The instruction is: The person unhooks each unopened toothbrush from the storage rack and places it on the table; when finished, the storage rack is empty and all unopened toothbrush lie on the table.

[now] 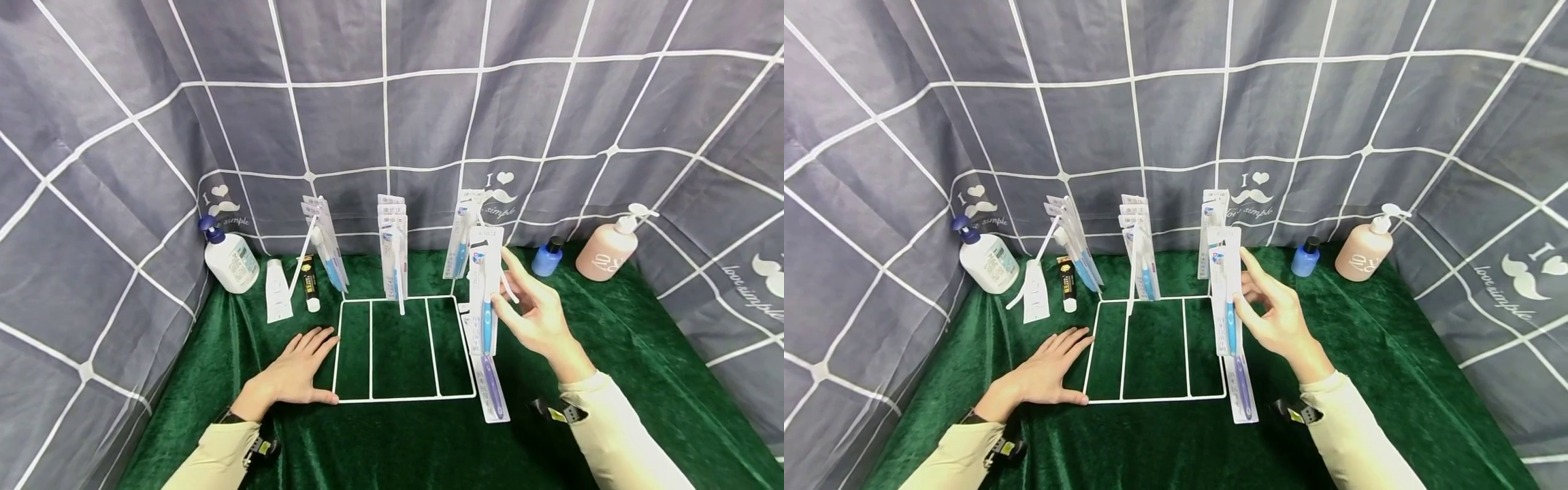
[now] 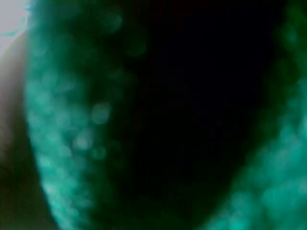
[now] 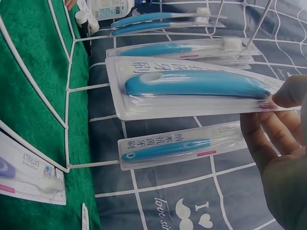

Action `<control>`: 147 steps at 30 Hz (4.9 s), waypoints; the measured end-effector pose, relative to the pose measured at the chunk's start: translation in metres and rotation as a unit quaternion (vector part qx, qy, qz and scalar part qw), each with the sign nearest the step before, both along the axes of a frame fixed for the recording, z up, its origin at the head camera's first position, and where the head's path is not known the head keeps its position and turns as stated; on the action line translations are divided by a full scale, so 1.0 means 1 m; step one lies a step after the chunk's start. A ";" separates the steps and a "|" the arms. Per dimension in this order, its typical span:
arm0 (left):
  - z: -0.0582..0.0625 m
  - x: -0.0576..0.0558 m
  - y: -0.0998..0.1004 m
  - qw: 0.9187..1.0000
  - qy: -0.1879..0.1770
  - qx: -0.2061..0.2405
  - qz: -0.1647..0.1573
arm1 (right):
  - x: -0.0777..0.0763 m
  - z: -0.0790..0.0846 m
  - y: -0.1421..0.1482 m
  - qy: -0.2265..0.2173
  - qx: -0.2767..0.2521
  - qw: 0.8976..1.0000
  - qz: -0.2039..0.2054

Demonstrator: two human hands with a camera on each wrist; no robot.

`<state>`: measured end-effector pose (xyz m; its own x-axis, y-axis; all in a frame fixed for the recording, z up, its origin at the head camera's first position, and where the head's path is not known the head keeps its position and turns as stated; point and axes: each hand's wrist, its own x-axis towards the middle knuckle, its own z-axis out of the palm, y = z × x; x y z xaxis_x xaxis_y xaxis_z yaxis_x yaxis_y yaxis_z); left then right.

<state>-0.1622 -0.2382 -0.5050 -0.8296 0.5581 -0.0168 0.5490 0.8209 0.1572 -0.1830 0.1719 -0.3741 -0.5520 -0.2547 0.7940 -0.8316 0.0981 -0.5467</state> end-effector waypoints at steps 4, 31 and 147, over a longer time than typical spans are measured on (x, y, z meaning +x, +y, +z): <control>0.000 0.000 0.000 1.000 0.000 0.002 -0.001 | 0.007 0.000 0.002 0.008 0.008 1.000 0.000; -0.001 0.000 0.000 1.000 -0.003 0.009 -0.003 | 0.051 0.005 0.014 0.011 -0.005 0.996 0.093; -0.005 -0.001 -0.001 1.000 -0.013 0.003 0.004 | -0.008 -0.133 0.066 -0.363 0.296 0.860 -0.201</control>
<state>-0.1629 -0.2388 -0.5098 -0.8339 0.5508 -0.0352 0.5374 0.8249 0.1753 -0.1907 0.2378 -0.5068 -0.9856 -0.1690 -0.0015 -0.1256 0.7384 -0.6626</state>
